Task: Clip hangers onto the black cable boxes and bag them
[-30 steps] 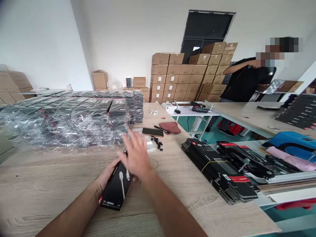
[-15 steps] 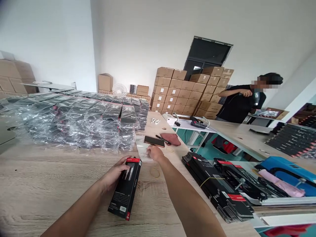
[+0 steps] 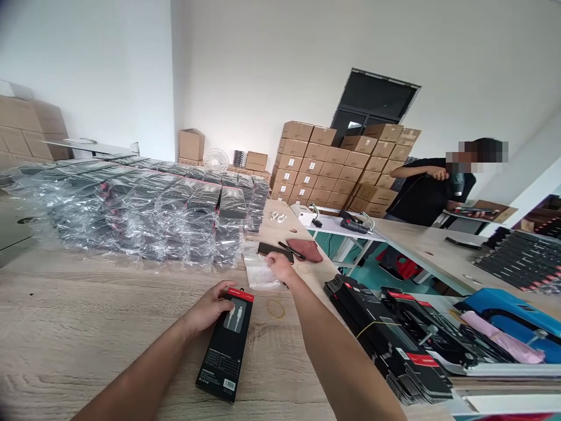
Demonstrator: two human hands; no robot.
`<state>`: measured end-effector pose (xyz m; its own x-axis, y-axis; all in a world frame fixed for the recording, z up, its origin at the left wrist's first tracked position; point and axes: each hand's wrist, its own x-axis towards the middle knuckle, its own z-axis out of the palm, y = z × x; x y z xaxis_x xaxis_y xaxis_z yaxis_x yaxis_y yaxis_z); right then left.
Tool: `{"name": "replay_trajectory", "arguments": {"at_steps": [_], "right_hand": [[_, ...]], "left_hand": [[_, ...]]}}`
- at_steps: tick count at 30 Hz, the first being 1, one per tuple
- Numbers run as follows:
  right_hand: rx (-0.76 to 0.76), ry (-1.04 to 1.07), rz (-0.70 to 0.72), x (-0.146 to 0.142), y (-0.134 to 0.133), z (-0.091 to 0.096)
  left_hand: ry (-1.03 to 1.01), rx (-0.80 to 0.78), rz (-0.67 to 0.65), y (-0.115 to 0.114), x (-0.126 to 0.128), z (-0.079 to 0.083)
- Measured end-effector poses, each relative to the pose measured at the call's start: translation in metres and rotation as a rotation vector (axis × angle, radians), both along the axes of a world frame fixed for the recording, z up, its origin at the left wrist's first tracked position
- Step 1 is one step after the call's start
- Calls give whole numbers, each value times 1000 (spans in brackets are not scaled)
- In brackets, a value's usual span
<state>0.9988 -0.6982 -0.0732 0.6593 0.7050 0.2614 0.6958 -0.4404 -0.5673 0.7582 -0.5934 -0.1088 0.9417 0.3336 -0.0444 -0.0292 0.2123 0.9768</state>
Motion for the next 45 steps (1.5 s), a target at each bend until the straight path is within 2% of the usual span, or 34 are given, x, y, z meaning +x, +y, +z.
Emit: {"name": "replay_trajectory", "arguments": {"at_steps": [3,6,11,16,19,25,28,31,36,41,45], "right_hand": [[122,-65,-82,-3,-5,21],[167,-144,-82,-23,-14,30],[122,-357,26,-80,-24,13],[-66,-494,145,-114,-19,0],[-84,-469,173,-118,-19,1],[109,-140,185,-114,-35,3],[54,-57,258,-116,-40,2],[12,-30,300,-116,-40,1],[121,8,211,-119,-37,1],[68,-96,299,-123,-34,-3],[162,-136,154,-124,-34,-1]], "left_hand": [[4,39,0,0,0,0],[8,141,36,0,1,4],[27,252,135,-4,0,15],[17,222,74,-5,1,18],[17,120,22,-3,4,14],[40,-12,28,0,4,8],[30,-20,33,0,4,8],[30,30,55,2,3,8],[71,110,87,5,1,9],[38,194,89,6,3,4],[81,313,124,8,4,1]]}}
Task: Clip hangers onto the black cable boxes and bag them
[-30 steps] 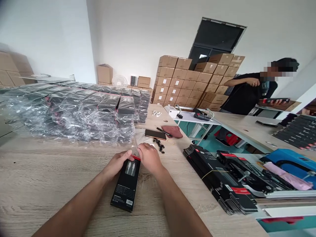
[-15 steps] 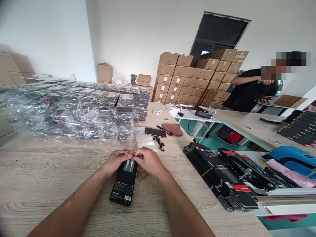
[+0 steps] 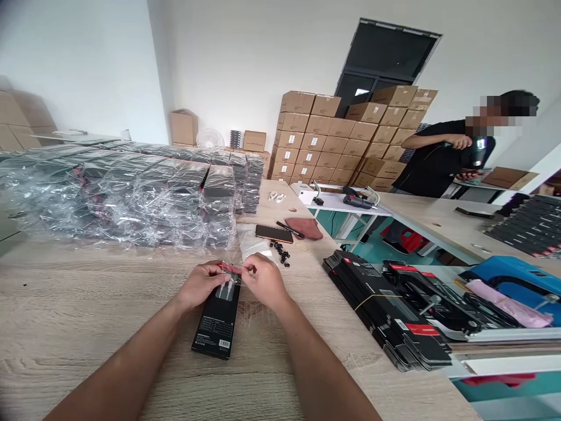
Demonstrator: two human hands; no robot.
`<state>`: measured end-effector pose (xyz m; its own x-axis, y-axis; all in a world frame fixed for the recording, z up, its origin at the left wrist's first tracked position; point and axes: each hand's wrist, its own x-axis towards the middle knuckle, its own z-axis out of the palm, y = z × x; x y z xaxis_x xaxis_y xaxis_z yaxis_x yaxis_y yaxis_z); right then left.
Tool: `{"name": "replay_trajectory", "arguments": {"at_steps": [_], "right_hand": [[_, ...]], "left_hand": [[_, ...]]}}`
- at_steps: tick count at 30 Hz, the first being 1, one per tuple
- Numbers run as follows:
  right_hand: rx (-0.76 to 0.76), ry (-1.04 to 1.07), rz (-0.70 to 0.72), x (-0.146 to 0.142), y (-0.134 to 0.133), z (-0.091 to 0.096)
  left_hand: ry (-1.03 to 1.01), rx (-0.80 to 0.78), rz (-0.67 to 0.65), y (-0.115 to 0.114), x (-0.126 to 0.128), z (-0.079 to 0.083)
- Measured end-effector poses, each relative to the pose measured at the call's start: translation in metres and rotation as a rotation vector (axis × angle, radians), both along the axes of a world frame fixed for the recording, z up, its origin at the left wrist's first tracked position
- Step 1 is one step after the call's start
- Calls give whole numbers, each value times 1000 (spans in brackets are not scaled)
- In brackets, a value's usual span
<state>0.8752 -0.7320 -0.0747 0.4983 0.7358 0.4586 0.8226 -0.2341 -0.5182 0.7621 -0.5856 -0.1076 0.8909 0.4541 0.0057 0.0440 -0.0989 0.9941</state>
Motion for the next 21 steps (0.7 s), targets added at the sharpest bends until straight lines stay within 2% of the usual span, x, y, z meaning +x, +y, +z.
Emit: {"name": "replay_trajectory", "arguments": {"at_steps": [2,6,8,14,19,21], "right_hand": [[28,-12,-26,-2,1,1],[-68,-33,111,-6,2,-2],[-72,-7,125,-4,2,-4],[27,-97,-51,-3,4,-5],[-104,-278,-96,-3,5,-6],[-95,-331,-171,1,4,-5]], "left_hand": [[-9,-10,-4,1,0,0],[-42,-68,-24,0,0,1],[-40,-51,-21,0,0,2],[-36,28,4,0,-1,2],[-25,-1,12,0,-1,3],[-9,22,22,0,-1,4]]}}
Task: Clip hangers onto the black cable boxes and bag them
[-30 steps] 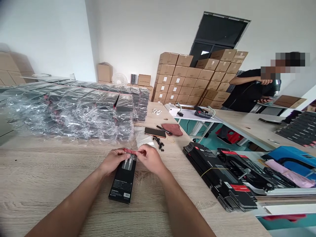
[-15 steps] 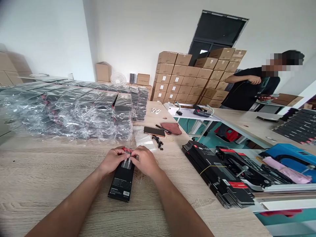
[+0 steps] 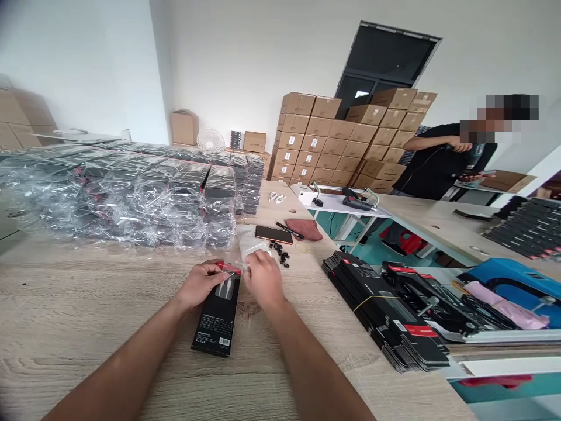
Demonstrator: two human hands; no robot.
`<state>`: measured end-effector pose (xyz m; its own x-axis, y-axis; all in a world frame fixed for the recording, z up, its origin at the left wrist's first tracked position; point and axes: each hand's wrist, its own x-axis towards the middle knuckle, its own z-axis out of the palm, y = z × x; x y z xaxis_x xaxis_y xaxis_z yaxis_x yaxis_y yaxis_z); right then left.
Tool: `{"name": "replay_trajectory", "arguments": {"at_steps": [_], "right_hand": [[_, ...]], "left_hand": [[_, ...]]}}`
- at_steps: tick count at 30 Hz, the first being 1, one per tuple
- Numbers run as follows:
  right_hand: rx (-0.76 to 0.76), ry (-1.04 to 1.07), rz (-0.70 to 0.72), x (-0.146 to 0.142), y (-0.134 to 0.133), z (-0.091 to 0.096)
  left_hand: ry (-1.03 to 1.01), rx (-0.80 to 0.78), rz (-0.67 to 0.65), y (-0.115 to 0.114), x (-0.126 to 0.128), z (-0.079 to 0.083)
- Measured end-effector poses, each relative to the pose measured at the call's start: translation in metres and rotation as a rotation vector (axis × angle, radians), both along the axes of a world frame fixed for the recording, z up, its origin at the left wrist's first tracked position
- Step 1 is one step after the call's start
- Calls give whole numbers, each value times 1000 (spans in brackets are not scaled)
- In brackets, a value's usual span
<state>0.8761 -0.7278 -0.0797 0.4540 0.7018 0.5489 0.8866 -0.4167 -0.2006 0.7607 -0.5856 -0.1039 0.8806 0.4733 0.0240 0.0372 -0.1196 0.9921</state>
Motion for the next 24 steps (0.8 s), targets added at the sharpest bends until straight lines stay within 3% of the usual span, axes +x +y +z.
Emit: {"name": "replay_trajectory", "arguments": {"at_steps": [2,5,7,9,12,14,16,18,21,24], "right_hand": [[72,-29,-55,3,0,0],[97,-2,1,4,2,-4],[103,83,62,8,2,-6],[210,199,59,17,-2,-6],[452,271,-80,34,-15,3],[498,239,-148,41,-23,8],[428,211,-110,41,-25,9],[304,226,11,37,-21,4],[147,345,204,27,-11,-7],[101,495,316,24,-7,-14]], "left_hand": [[16,36,11,0,1,0],[37,76,25,0,2,-1],[29,71,16,0,1,0],[-5,27,-15,2,-1,2],[-22,-184,-82,3,-8,7],[10,-409,-166,2,-14,11],[34,-600,-258,-1,-18,14],[40,-687,-301,-6,-20,16],[36,-713,-265,-12,-19,16],[23,-686,-203,-13,-16,14]]}}
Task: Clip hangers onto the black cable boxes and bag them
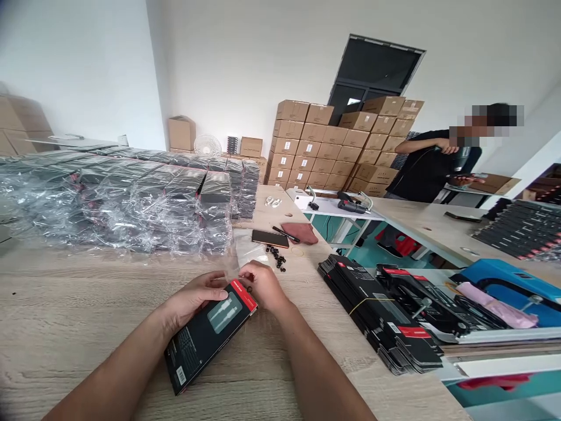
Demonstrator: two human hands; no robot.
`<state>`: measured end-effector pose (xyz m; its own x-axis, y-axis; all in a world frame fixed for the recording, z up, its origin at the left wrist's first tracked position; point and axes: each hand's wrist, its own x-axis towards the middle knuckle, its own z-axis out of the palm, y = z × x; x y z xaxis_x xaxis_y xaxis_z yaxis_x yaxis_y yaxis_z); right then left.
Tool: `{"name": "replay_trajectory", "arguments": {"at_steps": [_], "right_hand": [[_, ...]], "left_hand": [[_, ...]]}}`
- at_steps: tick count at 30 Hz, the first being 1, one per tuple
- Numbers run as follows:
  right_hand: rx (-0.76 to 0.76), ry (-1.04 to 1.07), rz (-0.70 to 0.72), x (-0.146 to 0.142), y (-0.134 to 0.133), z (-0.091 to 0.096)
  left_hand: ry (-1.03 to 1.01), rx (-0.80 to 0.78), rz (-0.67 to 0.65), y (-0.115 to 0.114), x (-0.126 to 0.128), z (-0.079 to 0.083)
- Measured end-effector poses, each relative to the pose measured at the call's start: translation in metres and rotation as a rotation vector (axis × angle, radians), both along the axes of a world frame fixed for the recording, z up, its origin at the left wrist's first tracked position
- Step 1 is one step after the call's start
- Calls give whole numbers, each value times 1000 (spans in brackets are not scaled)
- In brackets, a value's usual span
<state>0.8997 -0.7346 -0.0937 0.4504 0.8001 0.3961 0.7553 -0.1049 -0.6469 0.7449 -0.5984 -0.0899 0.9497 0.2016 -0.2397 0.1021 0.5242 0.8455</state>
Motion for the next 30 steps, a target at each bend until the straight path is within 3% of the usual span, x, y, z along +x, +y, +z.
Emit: {"name": "replay_trajectory", "arguments": {"at_steps": [5,11,16,21,25,30], "right_hand": [[71,21,-76,2,-3,2],[29,-216,-123,-11,-3,14],[-50,-395,-169,-26,1,22],[-107,-494,-177,-27,3,20],[-117,-507,-298,-17,3,14],[-140,-202,-428,0,2,2]], "left_hand": [[30,233,68,2,3,-2],[55,593,217,-4,2,2],[58,769,192,-7,1,6],[14,853,242,-3,4,3],[15,839,231,0,7,-2],[-3,789,257,0,11,-6]]}}
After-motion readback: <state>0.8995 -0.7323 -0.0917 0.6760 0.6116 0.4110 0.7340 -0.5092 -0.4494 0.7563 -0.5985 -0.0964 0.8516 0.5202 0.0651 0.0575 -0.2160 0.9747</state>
